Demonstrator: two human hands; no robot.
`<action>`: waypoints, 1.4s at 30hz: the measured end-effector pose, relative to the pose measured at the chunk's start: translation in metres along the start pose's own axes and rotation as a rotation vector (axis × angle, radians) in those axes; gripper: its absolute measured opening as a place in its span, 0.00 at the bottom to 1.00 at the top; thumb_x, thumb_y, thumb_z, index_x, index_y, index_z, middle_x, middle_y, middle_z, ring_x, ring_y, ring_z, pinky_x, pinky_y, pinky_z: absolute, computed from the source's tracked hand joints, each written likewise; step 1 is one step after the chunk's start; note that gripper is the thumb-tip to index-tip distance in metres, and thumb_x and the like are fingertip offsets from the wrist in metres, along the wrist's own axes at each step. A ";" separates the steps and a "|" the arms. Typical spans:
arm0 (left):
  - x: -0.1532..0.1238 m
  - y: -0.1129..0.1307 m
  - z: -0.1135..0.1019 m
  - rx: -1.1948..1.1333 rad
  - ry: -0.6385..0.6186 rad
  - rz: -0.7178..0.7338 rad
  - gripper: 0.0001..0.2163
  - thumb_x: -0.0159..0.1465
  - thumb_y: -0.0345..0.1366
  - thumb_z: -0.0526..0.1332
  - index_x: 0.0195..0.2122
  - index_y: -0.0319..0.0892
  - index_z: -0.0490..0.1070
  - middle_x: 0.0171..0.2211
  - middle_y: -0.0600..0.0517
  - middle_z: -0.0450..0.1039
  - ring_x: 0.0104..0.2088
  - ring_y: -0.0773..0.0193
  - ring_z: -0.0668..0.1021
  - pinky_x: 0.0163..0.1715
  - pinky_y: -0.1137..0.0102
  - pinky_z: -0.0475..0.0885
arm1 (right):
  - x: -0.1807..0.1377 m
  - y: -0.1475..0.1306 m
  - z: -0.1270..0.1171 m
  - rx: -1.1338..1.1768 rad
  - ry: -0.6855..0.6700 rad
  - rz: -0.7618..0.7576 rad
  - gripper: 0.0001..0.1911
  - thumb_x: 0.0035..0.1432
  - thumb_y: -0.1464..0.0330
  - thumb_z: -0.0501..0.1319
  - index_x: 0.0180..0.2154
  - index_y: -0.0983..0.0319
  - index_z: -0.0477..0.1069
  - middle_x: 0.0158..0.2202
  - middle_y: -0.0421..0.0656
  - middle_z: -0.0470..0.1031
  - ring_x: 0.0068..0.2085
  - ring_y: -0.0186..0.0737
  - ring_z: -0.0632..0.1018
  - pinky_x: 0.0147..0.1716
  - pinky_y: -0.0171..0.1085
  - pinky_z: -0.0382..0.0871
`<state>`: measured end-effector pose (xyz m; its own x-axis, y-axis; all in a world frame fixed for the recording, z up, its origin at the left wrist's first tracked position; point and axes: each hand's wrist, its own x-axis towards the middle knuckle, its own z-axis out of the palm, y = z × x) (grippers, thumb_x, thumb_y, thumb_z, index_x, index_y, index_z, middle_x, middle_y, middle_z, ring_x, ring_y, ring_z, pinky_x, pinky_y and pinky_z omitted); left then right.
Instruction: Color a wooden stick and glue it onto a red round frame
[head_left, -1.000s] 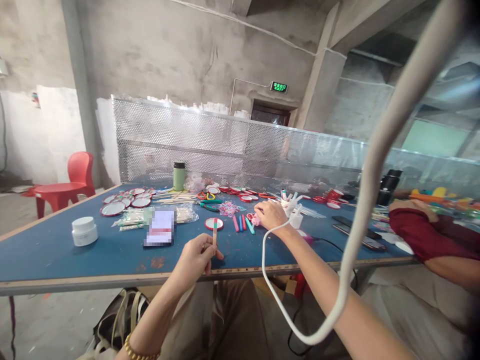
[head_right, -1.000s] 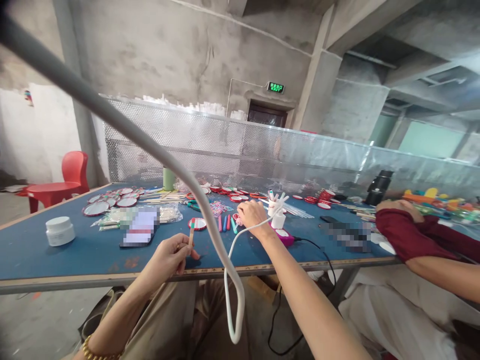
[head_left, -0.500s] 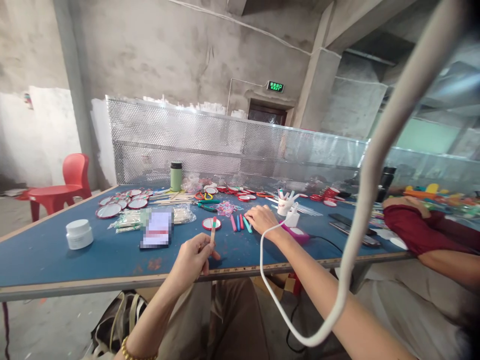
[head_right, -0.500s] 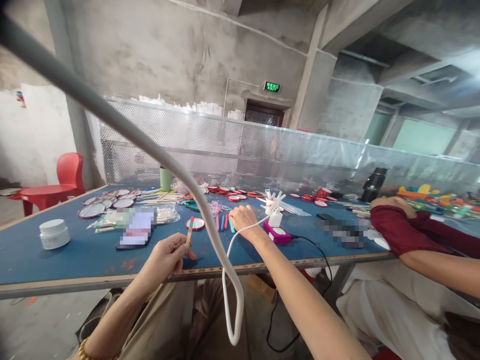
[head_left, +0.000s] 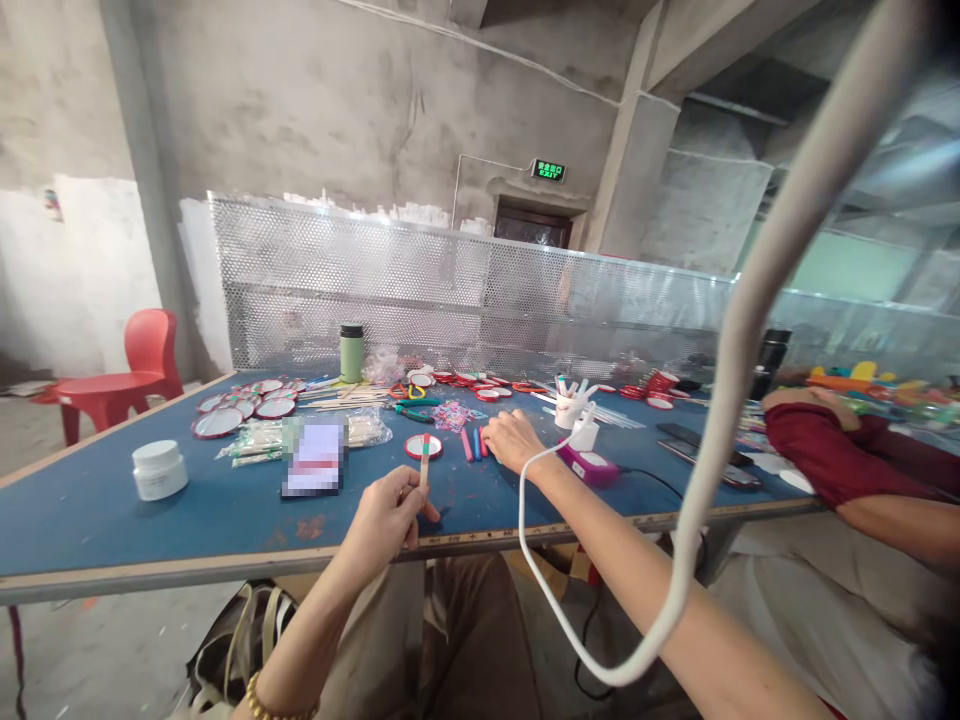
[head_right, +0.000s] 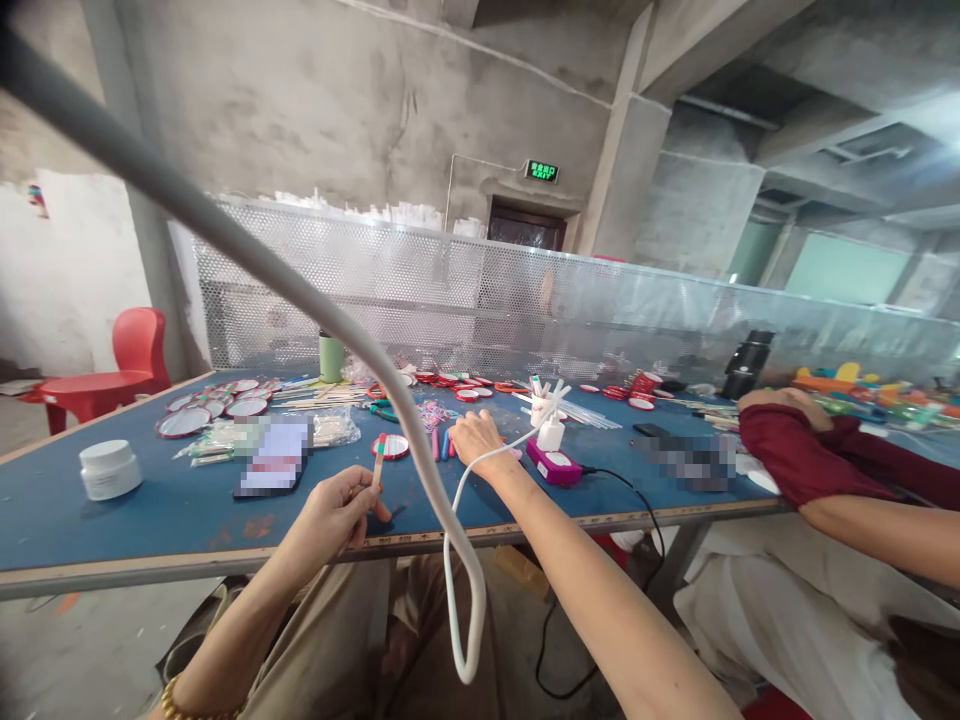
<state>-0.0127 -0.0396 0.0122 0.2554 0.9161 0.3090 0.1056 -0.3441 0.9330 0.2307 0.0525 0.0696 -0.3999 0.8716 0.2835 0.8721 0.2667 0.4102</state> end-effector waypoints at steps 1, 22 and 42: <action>0.000 0.000 0.000 -0.001 0.000 -0.002 0.11 0.63 0.45 0.57 0.31 0.43 0.66 0.27 0.53 0.80 0.13 0.70 0.70 0.14 0.75 0.58 | 0.000 0.000 0.000 -0.001 0.000 -0.002 0.14 0.67 0.71 0.56 0.35 0.59 0.81 0.39 0.47 0.82 0.45 0.45 0.76 0.46 0.41 0.58; -0.001 0.003 0.002 0.020 -0.008 0.010 0.11 0.63 0.46 0.56 0.31 0.43 0.65 0.28 0.52 0.80 0.13 0.69 0.70 0.15 0.74 0.62 | -0.005 -0.001 -0.002 0.040 -0.009 -0.021 0.14 0.67 0.71 0.56 0.34 0.59 0.81 0.39 0.47 0.82 0.45 0.46 0.75 0.45 0.42 0.54; -0.002 0.004 0.003 0.022 -0.007 0.018 0.12 0.64 0.46 0.56 0.31 0.43 0.64 0.28 0.51 0.80 0.14 0.70 0.70 0.16 0.74 0.62 | -0.008 0.020 -0.014 -0.009 0.025 0.024 0.15 0.68 0.72 0.55 0.44 0.58 0.81 0.40 0.48 0.83 0.47 0.45 0.77 0.45 0.40 0.57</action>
<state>-0.0096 -0.0432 0.0148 0.2643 0.9082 0.3245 0.1220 -0.3652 0.9229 0.2476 0.0452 0.0873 -0.3859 0.8672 0.3149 0.8791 0.2422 0.4104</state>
